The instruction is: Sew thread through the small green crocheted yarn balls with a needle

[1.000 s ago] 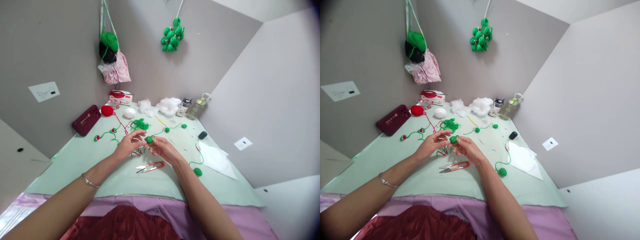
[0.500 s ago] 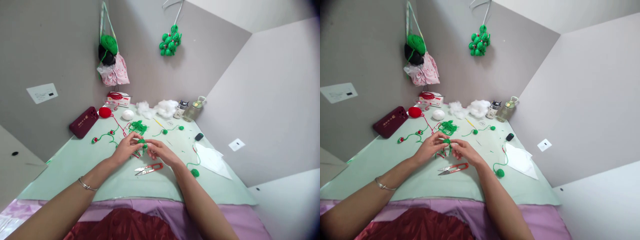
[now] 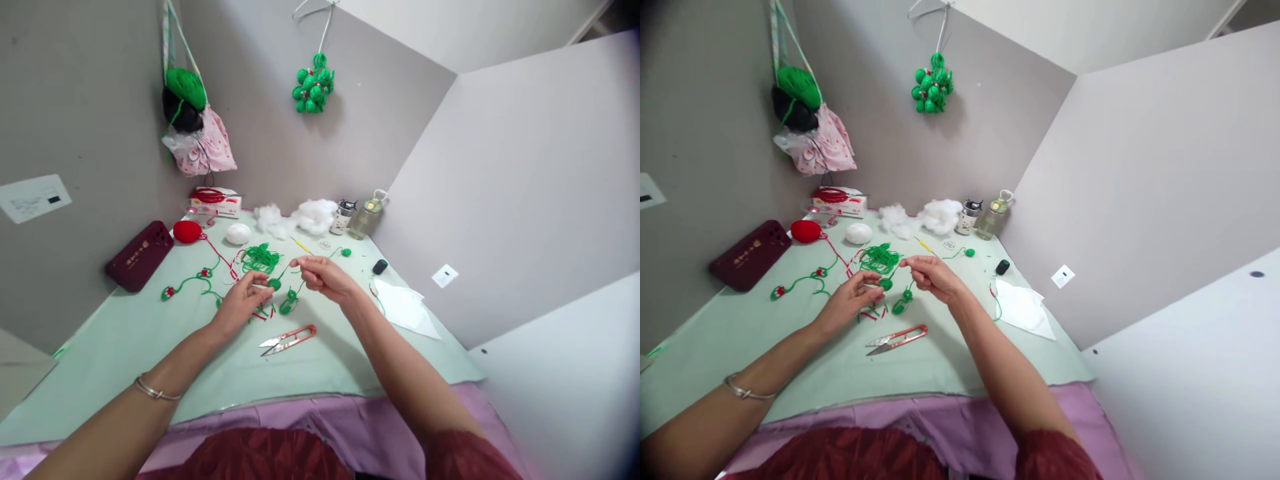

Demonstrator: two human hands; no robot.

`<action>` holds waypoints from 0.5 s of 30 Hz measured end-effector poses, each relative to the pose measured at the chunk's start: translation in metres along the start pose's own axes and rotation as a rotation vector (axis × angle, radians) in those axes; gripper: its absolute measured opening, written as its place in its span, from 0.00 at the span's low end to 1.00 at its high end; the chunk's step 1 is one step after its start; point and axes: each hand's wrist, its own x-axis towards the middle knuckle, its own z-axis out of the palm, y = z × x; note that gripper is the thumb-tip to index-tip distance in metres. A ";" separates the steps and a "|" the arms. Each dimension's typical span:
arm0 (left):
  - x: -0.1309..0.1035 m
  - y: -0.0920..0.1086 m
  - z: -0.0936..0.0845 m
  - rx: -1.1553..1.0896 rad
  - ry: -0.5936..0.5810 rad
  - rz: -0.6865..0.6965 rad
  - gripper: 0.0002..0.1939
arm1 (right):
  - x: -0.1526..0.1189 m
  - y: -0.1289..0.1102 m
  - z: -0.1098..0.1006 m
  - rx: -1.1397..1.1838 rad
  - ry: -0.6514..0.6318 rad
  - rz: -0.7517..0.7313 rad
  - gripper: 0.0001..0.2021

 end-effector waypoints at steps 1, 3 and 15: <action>0.000 -0.001 0.000 -0.015 0.003 -0.003 0.26 | 0.006 -0.008 -0.003 -0.078 0.006 0.003 0.17; 0.000 -0.002 -0.001 -0.026 0.020 0.003 0.26 | 0.020 -0.019 -0.011 -0.258 0.060 0.005 0.18; -0.003 0.002 0.002 0.047 0.006 -0.020 0.26 | 0.031 -0.021 -0.128 -1.047 0.579 -0.001 0.17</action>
